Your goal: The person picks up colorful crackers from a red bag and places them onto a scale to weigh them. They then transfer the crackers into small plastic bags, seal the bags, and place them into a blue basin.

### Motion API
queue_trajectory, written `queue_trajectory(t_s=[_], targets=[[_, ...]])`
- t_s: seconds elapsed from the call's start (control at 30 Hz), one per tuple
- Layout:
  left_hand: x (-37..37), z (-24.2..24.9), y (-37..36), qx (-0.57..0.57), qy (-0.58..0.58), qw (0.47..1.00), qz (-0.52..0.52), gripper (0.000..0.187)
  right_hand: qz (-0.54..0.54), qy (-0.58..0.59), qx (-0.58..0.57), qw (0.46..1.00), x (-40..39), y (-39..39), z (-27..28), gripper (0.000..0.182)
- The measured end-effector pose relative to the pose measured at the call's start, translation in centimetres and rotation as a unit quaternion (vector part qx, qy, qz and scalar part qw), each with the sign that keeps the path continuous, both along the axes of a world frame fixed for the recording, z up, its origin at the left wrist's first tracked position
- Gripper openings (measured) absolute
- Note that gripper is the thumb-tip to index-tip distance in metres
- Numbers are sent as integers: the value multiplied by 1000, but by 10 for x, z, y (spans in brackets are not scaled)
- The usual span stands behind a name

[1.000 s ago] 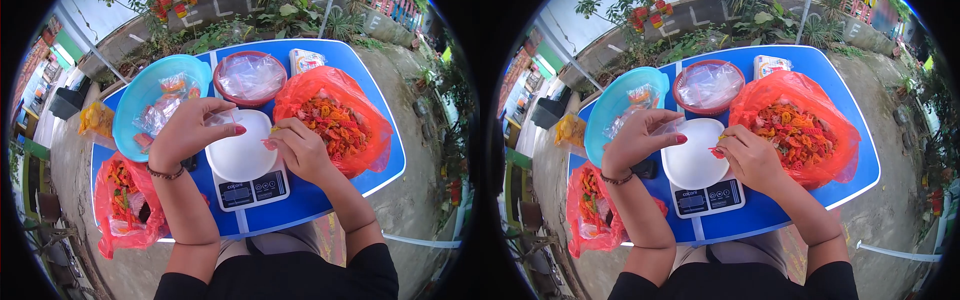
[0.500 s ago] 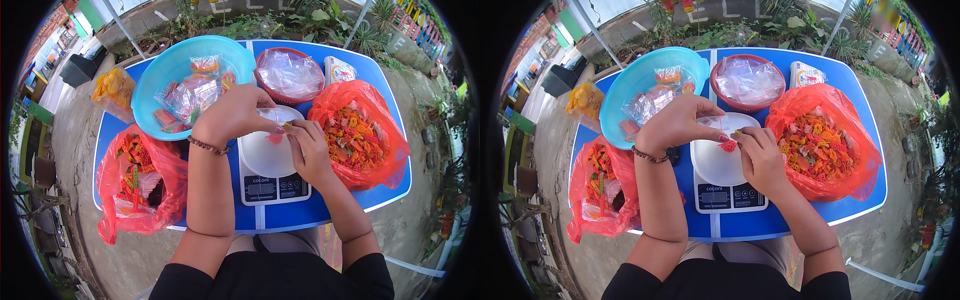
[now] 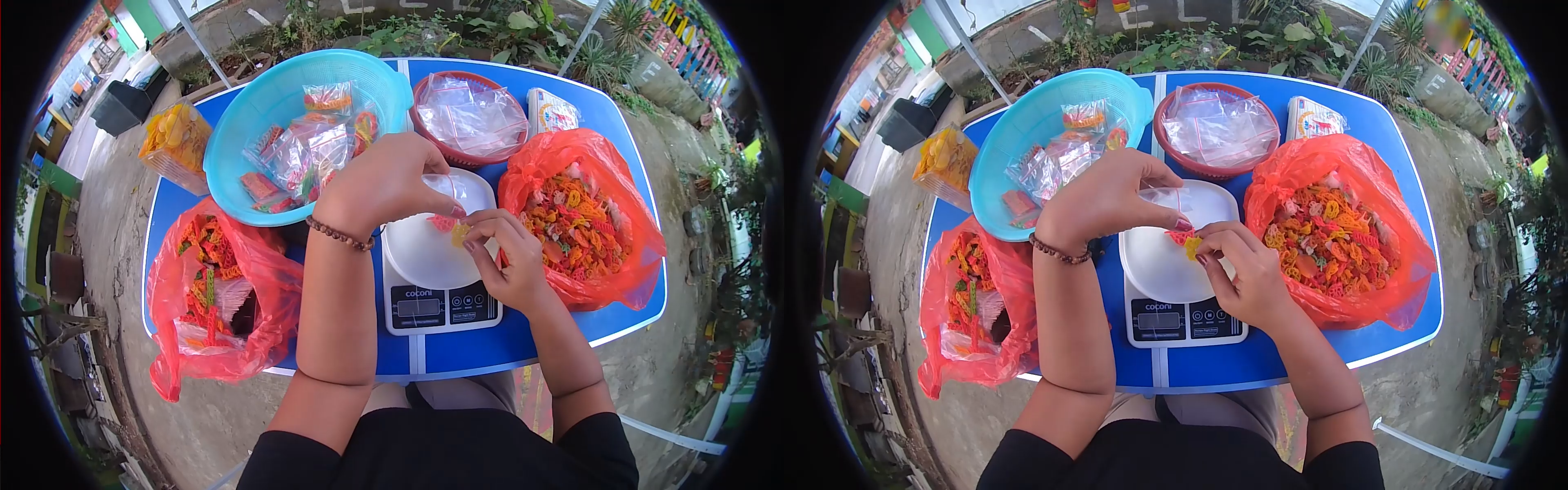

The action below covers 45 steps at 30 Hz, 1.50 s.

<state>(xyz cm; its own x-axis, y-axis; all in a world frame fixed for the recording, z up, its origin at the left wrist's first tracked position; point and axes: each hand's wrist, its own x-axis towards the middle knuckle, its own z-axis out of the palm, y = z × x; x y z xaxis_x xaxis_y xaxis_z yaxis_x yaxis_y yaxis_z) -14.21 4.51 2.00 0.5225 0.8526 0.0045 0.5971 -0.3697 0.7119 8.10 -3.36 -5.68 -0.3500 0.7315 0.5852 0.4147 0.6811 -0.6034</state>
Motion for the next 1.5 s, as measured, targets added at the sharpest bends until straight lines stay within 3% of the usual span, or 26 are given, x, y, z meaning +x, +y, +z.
queue_trajectory(t_s=[0.3, 0.47, 0.63, 0.77, 1.0, 1.13, 1.23, 1.43, 1.5], targets=[[13, -9, -3, 69, 11, 997, -14, 60, -44, -32, 62, 997, 6, 2, 5, 19], [37, -10, -7, 114, -52, 992, -26, 52, -122, -33, 111, 986, 42, 13, 21, 19], [66, -11, -9, 180, -117, 975, -64, 50, -206, -47, -1, 977, 92, 13, 37, 15], [85, -14, -14, 192, -125, 970, -80, 51, -197, -80, -56, 976, 111, 14, 35, 17], [104, -24, -19, 107, -102, 983, -113, 49, -185, -108, -184, 959, 126, 12, 19, 26], [107, -21, -24, 94, -68, 988, -106, 50, -192, -68, -262, 943, 139, 7, 18, 29], [110, -23, -26, 101, -74, 987, -101, 51, -207, -114, -275, 932, 142, 6, 22, 29], [107, -27, -23, 102, -70, 986, -111, 52, -255, -227, -125, 931, 130, 3, 8, 28], [104, -26, -22, 98, -67, 987, -110, 53, -255, -244, -124, 927, 130, 3, 7, 28]])
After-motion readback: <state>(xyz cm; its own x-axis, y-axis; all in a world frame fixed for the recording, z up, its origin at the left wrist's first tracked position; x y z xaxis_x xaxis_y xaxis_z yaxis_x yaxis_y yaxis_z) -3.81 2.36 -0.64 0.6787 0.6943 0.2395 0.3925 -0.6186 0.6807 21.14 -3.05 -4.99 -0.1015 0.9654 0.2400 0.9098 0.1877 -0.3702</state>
